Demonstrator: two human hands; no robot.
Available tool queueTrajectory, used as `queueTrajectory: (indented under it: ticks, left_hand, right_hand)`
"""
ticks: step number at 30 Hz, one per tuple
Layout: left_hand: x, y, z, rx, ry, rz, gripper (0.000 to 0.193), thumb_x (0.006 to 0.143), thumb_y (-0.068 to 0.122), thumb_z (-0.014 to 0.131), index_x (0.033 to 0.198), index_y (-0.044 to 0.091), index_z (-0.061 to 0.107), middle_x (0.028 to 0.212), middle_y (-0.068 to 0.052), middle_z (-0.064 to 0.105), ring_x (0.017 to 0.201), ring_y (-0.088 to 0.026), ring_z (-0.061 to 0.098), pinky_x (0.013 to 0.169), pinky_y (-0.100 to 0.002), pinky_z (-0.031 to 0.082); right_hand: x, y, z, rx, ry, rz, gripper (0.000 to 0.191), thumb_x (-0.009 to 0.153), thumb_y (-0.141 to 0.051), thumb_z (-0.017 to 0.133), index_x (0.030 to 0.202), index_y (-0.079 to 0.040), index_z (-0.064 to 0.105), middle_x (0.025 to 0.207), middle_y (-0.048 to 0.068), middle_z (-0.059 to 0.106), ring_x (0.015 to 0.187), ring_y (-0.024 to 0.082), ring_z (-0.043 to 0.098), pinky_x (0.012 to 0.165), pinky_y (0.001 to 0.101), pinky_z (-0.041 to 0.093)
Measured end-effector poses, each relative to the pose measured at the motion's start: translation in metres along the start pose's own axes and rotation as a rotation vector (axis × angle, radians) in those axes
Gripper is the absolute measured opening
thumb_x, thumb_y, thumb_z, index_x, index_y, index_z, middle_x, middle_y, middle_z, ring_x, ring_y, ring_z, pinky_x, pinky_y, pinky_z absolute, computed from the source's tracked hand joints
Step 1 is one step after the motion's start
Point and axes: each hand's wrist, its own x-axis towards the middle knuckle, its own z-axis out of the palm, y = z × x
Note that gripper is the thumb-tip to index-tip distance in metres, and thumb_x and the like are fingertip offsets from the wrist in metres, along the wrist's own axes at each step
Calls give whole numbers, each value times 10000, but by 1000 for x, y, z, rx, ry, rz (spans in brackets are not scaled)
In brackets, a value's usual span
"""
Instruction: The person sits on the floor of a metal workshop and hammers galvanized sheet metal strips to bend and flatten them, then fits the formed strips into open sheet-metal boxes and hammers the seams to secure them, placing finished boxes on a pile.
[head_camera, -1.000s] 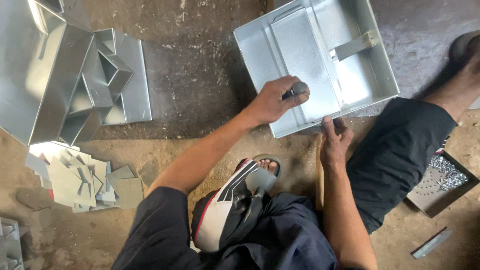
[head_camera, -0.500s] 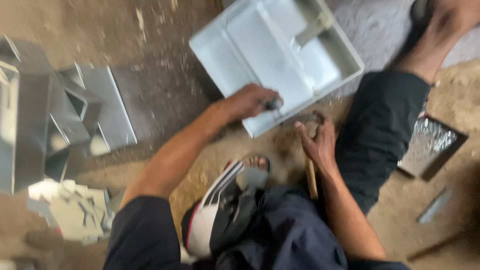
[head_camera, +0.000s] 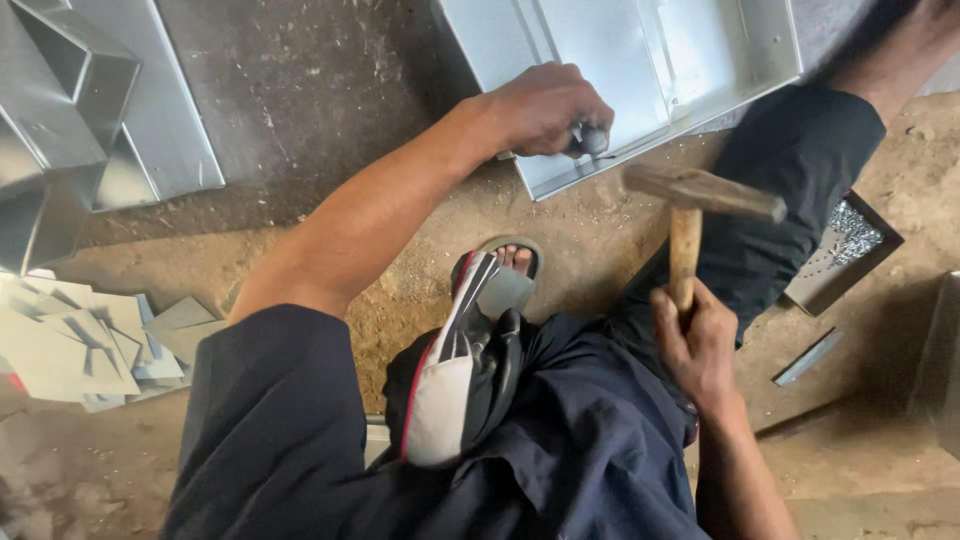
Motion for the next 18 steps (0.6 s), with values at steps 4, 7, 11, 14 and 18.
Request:
queueTrajectory:
  ticks: [4,7,11,14,18]
  left_hand:
    - [-1,-2,4,77,-26,-116,231,794,-28,711,826,192,772,779,-24,758,751,-243,746,615,-429,511]
    - [0,-4,6,119,-14,-94,253,778,-35,718,843,202,778,792,-31,761,766,-256,737,592,-426,508]
    - [6,-4,11,87,-34,-110,138,798,56,783,797,186,739,777,-5,764,760,-204,746,617,-412,516]
    - [7,-4,13,-17,20,-122,153,756,114,838,810,189,717,788,28,765,756,-173,746,631,-401,524]
    - [5,-1,11,153,-82,-190,150,851,84,751,804,225,725,761,5,748,728,-200,723,618,-431,499]
  right_hand:
    - [5,-22,-4,341,105,105,300,1116,-218,543,955,16,638,705,77,536,601,136,475,542,328,365]
    - [22,-37,0,119,181,-428,384,1218,-237,489,929,3,568,840,90,630,709,131,566,667,273,467]
    - [25,-46,-8,-4,83,15,387,1137,-268,473,884,-5,601,645,67,524,549,170,491,540,286,382]
    - [4,-41,-18,362,171,-98,408,1137,-274,442,837,-28,569,685,28,552,561,146,497,531,258,387]
    - [-4,-26,-15,713,201,-73,242,1039,-216,513,933,-16,600,771,56,604,619,164,554,552,288,428]
